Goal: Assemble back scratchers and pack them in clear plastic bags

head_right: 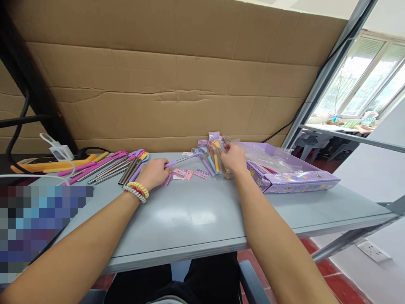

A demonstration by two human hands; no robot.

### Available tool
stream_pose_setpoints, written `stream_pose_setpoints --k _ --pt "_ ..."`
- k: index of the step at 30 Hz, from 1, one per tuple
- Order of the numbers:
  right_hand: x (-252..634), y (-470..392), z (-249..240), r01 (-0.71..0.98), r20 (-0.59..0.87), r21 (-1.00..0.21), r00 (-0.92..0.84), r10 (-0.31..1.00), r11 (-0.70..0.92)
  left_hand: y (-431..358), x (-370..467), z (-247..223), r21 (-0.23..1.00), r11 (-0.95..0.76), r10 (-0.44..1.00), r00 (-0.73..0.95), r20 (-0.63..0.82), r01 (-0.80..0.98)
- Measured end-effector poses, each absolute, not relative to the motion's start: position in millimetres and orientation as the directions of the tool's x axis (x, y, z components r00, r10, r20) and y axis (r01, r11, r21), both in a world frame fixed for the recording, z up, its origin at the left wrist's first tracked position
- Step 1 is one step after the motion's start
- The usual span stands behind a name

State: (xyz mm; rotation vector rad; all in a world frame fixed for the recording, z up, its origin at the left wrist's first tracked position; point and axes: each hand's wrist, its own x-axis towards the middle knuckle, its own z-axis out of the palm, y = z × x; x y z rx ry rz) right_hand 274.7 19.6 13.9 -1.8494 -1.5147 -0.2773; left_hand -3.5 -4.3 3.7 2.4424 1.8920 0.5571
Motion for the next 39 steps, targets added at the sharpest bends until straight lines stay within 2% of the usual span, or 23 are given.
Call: stream_pose_setpoints --k 7,11,14,17,20,22,24,27,29,34,37,39 --pt "272 24 11 0.927 0.396 -0.358 0.259 0.881 -0.112 -5 -3 5 0.217 -0.273 0.934 0.204 0.295 0.937" --pt "258 10 27 0.929 0.515 -0.357 0.286 0.808 -0.101 -5 -2 5 0.229 -0.269 0.932 0.192 0.308 0.936" --pt "256 -5 44 0.864 0.522 -0.436 0.472 0.710 -0.253 -5 -1 3 0.236 -0.266 0.932 0.187 0.311 0.934" --pt "270 -14 52 0.787 0.450 -0.505 0.590 0.671 -0.354 -4 2 2 0.237 -0.263 0.932 0.184 0.311 0.935" --pt "291 -12 50 0.750 0.275 -0.520 0.600 0.751 -0.409 -3 3 2 0.236 -0.260 0.932 0.179 0.315 0.936" --pt "300 -8 45 0.741 0.226 -0.519 0.600 0.768 -0.426 -4 3 3 0.242 -0.255 0.933 0.173 0.315 0.936" --pt "300 -3 41 0.778 0.319 -0.510 0.566 0.760 -0.366 -4 1 4 0.258 -0.245 0.937 0.160 0.311 0.935" --pt "287 1 39 0.855 0.541 -0.490 0.451 0.710 -0.169 -5 0 4 0.279 -0.242 0.938 0.151 0.313 0.929" --pt "272 3 37 0.857 0.605 -0.514 0.390 0.695 -0.034 -5 0 4 0.287 -0.247 0.936 0.150 0.320 0.926" --pt "233 5 26 0.774 0.645 -0.563 0.192 0.739 0.290 -3 1 4 0.325 -0.242 0.914 0.101 0.394 0.914" --pt "216 3 17 0.767 0.634 -0.478 -0.036 0.772 0.428 -3 1 5 0.355 -0.224 0.904 0.057 0.424 0.908" --pt "209 2 12 0.775 0.578 -0.432 -0.156 0.801 0.462 -3 1 5 0.370 -0.216 0.908 0.046 0.417 0.904"
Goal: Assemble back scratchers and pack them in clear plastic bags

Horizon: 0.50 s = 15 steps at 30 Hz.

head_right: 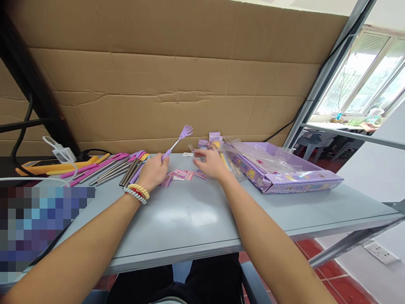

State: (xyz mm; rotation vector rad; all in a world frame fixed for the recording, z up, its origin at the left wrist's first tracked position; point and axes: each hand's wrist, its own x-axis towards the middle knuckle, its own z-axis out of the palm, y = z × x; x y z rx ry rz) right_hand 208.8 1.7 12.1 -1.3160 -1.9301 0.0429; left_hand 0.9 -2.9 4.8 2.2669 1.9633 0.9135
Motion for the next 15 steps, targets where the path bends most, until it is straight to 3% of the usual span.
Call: stream_pose_setpoints --k 4,7,11,15 --pt "204 0 7 0.773 0.426 -0.428 -0.285 0.859 0.469 0 1 3 0.420 -0.238 0.907 0.046 0.418 0.876" --pt "202 -1 6 0.766 0.366 -0.435 -0.329 0.870 0.473 6 2 1 0.568 -0.277 0.916 0.034 0.400 0.775" --pt "194 -5 6 0.729 0.366 -0.400 -0.429 0.826 0.555 11 4 1 0.875 -0.264 0.962 0.050 0.267 0.406" --pt "182 -12 9 0.686 0.334 -0.314 -0.567 0.753 0.656 9 5 3 0.972 -0.216 0.975 0.071 0.210 0.095"
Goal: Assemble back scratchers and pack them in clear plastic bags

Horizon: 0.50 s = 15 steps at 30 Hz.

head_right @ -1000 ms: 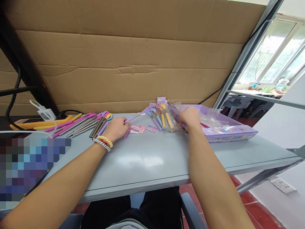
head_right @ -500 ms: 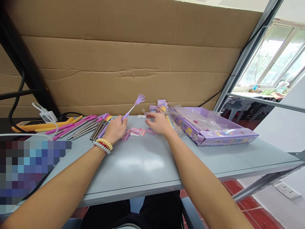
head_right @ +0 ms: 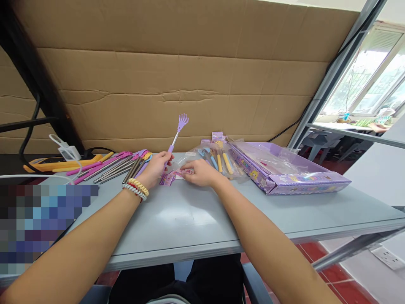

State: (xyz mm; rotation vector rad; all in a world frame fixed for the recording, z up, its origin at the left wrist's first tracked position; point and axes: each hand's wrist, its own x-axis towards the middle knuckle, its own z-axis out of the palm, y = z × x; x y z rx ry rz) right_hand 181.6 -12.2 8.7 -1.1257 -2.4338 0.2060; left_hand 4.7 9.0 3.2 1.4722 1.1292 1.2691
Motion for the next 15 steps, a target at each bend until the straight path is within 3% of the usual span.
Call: stream_pose_setpoints --k 5,11,15 --pt "173.0 -16.2 9.7 0.663 0.337 -0.226 -0.634 0.696 0.714 9.1 2.0 0.7 0.982 -0.185 0.981 0.069 0.183 0.025" --pt "171.9 -15.6 8.8 0.617 0.407 -0.203 -0.653 0.638 0.761 8.1 1.7 -0.4 0.992 -0.060 0.966 0.244 0.086 -0.111" --pt "172.6 -14.0 8.2 0.625 0.444 -0.196 -0.631 0.636 0.756 9.1 2.4 -1.4 0.992 -0.108 0.971 0.206 0.119 -0.064"
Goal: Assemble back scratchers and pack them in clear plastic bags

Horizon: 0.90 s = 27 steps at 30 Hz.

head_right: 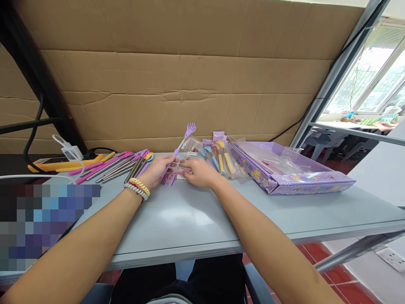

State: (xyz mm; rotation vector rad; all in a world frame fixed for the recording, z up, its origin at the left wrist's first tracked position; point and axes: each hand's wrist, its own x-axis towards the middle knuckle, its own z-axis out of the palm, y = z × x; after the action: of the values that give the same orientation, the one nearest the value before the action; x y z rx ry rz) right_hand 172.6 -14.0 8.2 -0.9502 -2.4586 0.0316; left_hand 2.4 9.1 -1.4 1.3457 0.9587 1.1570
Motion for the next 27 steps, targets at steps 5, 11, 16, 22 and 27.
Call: stream_pose_setpoints --k 5,11,16,22,27 --pt "172 -15 9 0.614 0.466 -0.380 -0.519 0.716 0.692 9 2 -1 0.991 -0.130 0.979 0.153 0.132 -0.025" --pt "177 -7 9 0.504 0.486 -0.735 -0.077 0.871 0.454 3 2 4 0.975 -0.220 0.950 0.220 0.222 -0.035" --pt "182 -6 13 0.189 0.313 -0.924 -0.123 0.942 0.332 -5 4 10 0.959 -0.274 0.892 0.353 0.282 -0.076" --pt "179 -8 17 0.043 0.388 -0.920 -0.052 0.920 0.391 1 9 3 0.930 -0.344 0.900 0.329 0.287 0.131" --pt "186 -3 23 -0.170 0.375 -0.904 0.131 0.918 0.393 4 5 -4 0.830 -0.445 0.894 0.228 0.386 0.337"
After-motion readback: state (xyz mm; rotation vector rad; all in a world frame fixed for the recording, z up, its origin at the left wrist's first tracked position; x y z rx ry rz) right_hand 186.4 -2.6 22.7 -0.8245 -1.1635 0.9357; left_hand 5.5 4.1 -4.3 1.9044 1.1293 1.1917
